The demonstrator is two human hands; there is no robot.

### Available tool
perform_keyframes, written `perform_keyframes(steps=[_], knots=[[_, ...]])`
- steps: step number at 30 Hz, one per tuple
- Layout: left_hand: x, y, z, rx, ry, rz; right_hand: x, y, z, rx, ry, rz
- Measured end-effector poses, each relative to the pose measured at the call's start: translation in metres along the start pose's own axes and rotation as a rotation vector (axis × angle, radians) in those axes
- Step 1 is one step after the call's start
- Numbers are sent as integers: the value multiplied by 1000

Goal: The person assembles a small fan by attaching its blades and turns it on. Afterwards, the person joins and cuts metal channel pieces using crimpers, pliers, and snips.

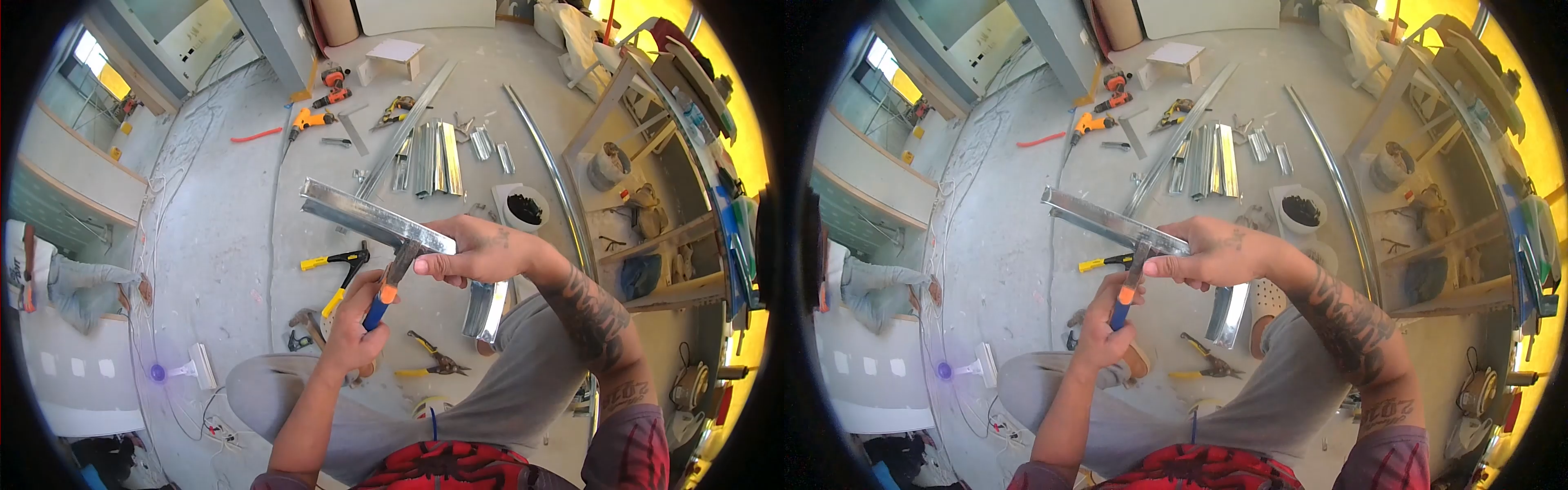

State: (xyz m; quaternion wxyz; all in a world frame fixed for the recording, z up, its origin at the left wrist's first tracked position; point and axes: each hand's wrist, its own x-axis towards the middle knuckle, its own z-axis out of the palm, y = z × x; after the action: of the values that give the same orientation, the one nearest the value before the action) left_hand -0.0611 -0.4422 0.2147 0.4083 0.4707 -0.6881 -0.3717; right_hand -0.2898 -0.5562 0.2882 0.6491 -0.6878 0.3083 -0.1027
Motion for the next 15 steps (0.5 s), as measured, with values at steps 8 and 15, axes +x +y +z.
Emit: perform_keyframes(steps=[8, 15], knots=[[-2, 1, -3, -43, -11, -35, 3, 0, 4, 61, 3, 5], [-3, 3, -4, -28, -10, -21, 2, 0, 4, 63, -1, -21]])
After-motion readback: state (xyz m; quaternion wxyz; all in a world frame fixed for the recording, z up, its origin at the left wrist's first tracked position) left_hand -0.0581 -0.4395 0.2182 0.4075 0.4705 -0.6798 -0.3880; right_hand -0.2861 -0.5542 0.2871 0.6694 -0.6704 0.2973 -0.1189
